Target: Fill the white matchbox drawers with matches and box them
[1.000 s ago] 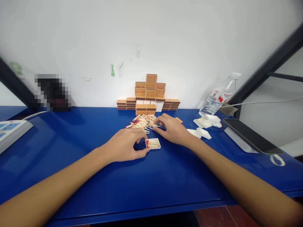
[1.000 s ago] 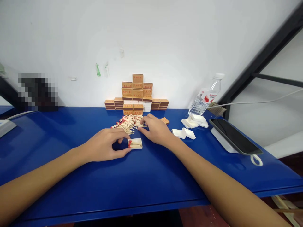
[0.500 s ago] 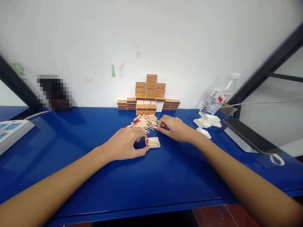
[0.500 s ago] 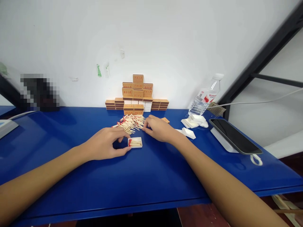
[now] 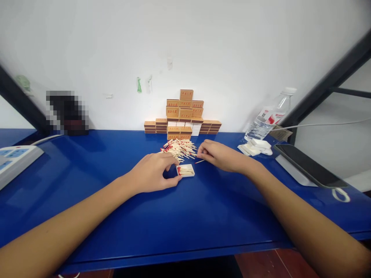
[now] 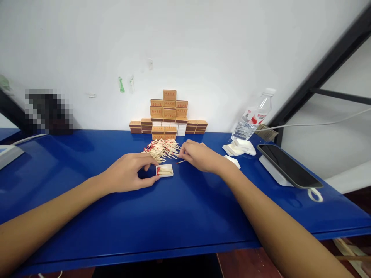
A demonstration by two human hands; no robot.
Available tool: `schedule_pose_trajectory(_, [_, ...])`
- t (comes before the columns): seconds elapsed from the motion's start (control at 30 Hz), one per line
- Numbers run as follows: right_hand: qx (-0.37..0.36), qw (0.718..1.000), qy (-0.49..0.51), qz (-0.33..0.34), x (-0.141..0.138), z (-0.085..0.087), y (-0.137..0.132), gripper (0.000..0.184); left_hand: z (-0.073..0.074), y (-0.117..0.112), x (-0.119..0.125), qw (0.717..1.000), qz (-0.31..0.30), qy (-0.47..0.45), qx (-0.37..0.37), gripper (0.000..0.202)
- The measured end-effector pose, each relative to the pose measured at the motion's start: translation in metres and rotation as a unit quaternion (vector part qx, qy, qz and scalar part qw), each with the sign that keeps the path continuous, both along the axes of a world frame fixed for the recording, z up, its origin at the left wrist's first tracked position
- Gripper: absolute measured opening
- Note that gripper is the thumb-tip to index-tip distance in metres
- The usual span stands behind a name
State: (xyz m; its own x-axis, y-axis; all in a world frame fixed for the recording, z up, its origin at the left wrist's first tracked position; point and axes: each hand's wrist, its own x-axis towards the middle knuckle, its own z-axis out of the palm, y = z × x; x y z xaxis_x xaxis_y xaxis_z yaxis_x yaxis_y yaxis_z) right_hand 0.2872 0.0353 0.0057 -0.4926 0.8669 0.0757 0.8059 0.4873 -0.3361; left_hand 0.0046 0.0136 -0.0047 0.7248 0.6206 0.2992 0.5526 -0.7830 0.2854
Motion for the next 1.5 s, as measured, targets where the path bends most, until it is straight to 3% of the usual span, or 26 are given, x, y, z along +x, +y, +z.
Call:
schedule_pose_trajectory(0.13, [-0.007, 1.000, 0.017, 0.008, 0.000, 0.007, -0.005, 0.022, -0.001, 0.001, -0.001, 1.000, 0.005, -0.002, 0.001, 0.027])
schedule_pose_trajectory(0.3, [-0.024, 0.997, 0.038, 0.063, -0.015, 0.019, -0.025, 0.018, 0.000, 0.000, -0.001, 1.000, 0.004, -0.002, 0.006, 0.026])
schedule_pose_trajectory(0.53, [-0.041, 0.994, 0.024, 0.096, -0.041, 0.016, -0.042, 0.008, 0.002, -0.001, 0.000, 1.000, -0.001, -0.003, 0.010, 0.022])
schedule_pose_trajectory(0.83, [-0.020, 0.995, 0.006, 0.099, -0.026, 0.018, -0.035, 0.009, 0.000, 0.000, 0.000, 1.000, 0.006, 0.005, 0.009, 0.024])
schedule_pose_trajectory(1.27, [-0.014, 0.994, 0.028, 0.105, -0.033, 0.017, -0.037, 0.017, 0.002, -0.002, 0.001, 1.000, 0.002, -0.004, 0.010, 0.024])
schedule_pose_trajectory(1.4, [0.031, 0.998, 0.016, 0.053, -0.016, 0.023, -0.025, 0.019, 0.004, -0.002, -0.001, 0.998, -0.007, -0.043, 0.046, 0.024])
schedule_pose_trajectory(1.5, [0.009, 1.000, -0.016, 0.023, 0.002, 0.023, -0.013, 0.010, 0.005, -0.001, -0.003, 0.996, -0.002, -0.064, 0.061, 0.025])
